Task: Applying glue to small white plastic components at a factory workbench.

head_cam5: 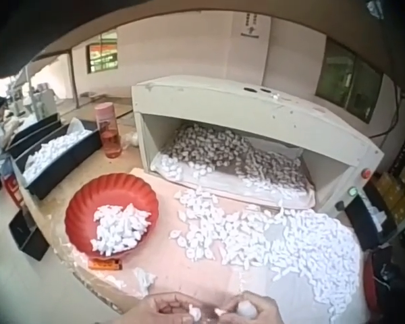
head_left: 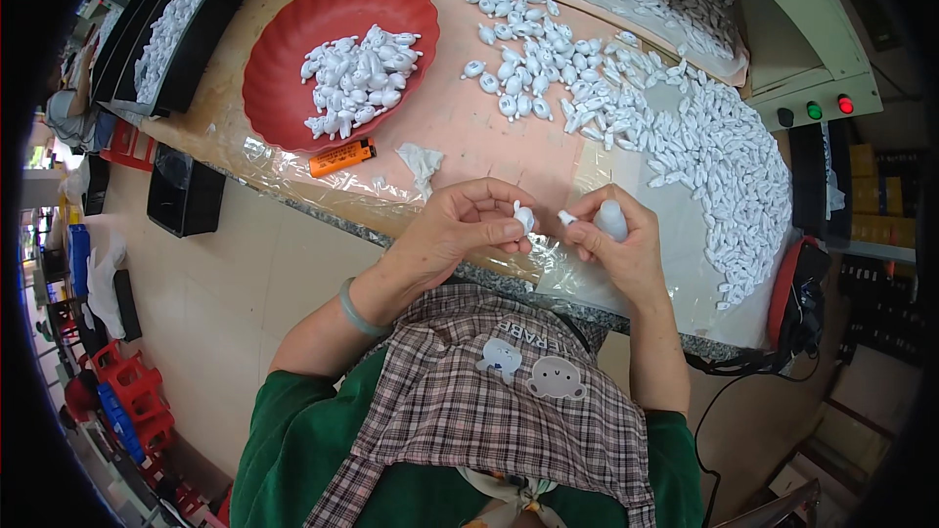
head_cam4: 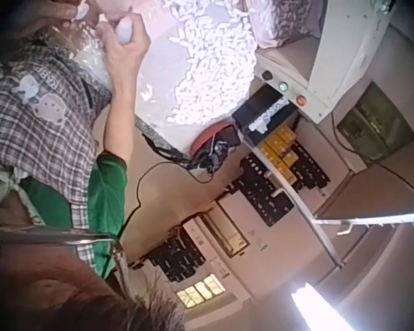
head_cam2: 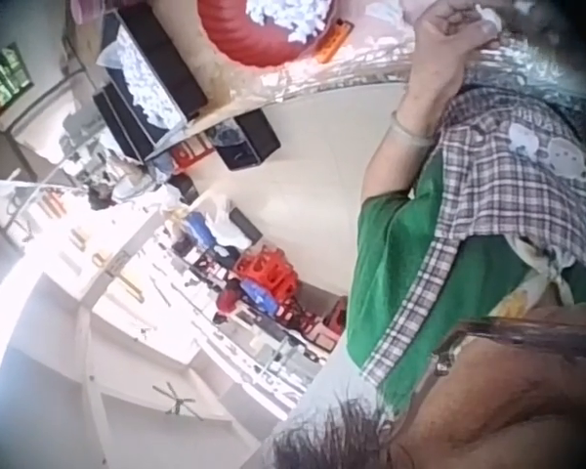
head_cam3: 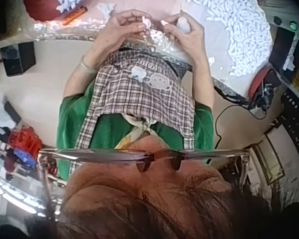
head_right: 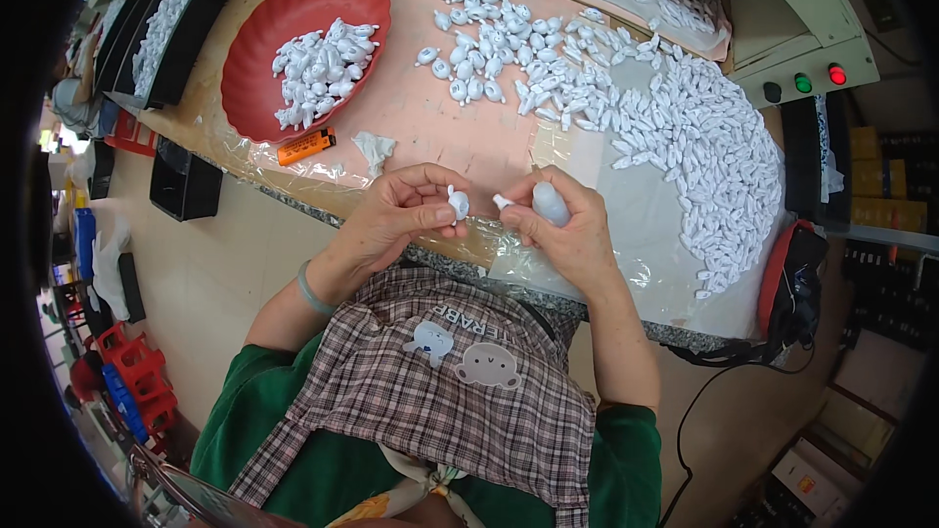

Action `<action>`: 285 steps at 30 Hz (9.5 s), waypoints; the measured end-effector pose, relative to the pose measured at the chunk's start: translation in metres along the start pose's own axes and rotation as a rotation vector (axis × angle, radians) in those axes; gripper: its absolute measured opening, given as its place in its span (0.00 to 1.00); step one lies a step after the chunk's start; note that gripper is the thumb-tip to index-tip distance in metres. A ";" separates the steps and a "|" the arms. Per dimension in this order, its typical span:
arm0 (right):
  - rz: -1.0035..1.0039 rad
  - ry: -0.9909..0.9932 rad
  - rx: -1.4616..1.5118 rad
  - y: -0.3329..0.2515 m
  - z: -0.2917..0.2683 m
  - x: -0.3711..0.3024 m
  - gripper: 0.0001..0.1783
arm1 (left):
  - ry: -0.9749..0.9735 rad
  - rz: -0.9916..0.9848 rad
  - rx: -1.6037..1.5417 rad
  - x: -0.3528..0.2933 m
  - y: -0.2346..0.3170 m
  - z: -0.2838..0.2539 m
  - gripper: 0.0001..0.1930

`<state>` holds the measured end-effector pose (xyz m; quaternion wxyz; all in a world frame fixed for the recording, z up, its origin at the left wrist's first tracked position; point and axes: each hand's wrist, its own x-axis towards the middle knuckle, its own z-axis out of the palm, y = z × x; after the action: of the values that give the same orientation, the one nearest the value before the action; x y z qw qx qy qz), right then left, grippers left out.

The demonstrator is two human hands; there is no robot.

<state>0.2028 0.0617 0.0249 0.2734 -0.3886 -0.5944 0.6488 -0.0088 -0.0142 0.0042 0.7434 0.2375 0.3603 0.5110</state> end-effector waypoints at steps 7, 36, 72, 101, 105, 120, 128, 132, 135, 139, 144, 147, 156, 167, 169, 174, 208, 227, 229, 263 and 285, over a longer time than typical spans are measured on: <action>-0.178 0.014 -0.117 0.010 0.011 -0.009 0.08 | 0.003 0.039 0.104 0.001 -0.007 0.001 0.13; -0.267 -0.040 -0.024 0.016 0.021 -0.020 0.08 | -0.052 0.260 0.358 -0.007 -0.007 0.009 0.12; -0.623 -0.004 -0.254 0.027 0.027 -0.043 0.10 | -0.132 0.438 0.789 -0.023 -0.010 0.018 0.12; -0.012 -0.003 0.160 0.017 0.028 -0.033 0.07 | -0.008 0.048 0.167 -0.011 -0.014 0.011 0.13; -0.051 0.025 0.254 0.021 0.026 -0.030 0.15 | 0.030 -0.017 -0.029 -0.011 -0.008 0.013 0.14; -0.054 0.103 0.186 0.025 0.024 -0.024 0.11 | 0.041 -0.078 -0.116 -0.011 0.014 -0.004 0.16; -0.011 0.194 0.057 0.030 0.010 -0.031 0.07 | 0.778 0.874 1.290 -0.019 0.105 -0.062 0.15; -0.023 0.194 0.049 0.030 0.012 -0.030 0.07 | 0.771 1.046 1.841 0.001 0.102 -0.051 0.16; -0.034 0.175 0.051 0.028 0.016 -0.030 0.07 | 0.477 0.975 1.700 0.024 0.072 -0.035 0.15; -0.063 0.166 -0.012 0.029 0.017 -0.031 0.07 | 0.316 1.031 1.676 0.062 0.053 -0.027 0.12; -0.059 0.171 -0.045 0.032 0.018 -0.031 0.07 | 0.226 1.014 1.696 0.078 0.045 -0.031 0.11; -0.063 0.166 -0.039 0.033 0.018 -0.031 0.07 | 0.198 0.974 1.698 0.080 0.045 -0.031 0.11; -0.074 0.158 -0.039 0.033 0.019 -0.031 0.06 | 0.275 0.977 1.744 0.083 0.043 -0.029 0.10; -0.094 0.184 -0.036 0.030 0.018 -0.029 0.07 | 0.052 0.373 1.014 0.047 0.043 0.002 0.12; -0.119 0.177 -0.011 0.025 0.021 -0.026 0.10 | -0.048 0.324 0.750 0.043 0.031 -0.001 0.12; -0.285 0.126 0.117 0.028 0.024 -0.022 0.21 | -0.171 0.118 0.244 0.031 0.022 0.008 0.14; -0.711 0.375 -0.351 0.007 -0.001 -0.044 0.26 | -0.121 -0.052 0.039 0.008 0.010 0.010 0.19; -0.704 0.324 -0.448 -0.001 -0.001 -0.044 0.23 | -0.158 -0.055 0.032 0.007 0.010 0.009 0.20; -0.716 0.313 -0.462 -0.002 -0.002 -0.043 0.22 | -0.156 -0.060 0.026 0.008 0.009 0.009 0.20; -0.894 0.394 -0.740 -0.008 0.007 -0.050 0.23 | -0.209 -0.161 -0.121 0.007 0.001 0.005 0.12; -0.859 0.353 -0.703 0.000 0.004 -0.049 0.23 | -0.168 -0.113 -0.080 0.010 0.000 0.002 0.11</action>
<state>0.2265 0.0200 0.0339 0.4616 -0.2825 -0.8238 0.1690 -0.0057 -0.0050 0.0026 0.8075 0.2289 0.2885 0.4607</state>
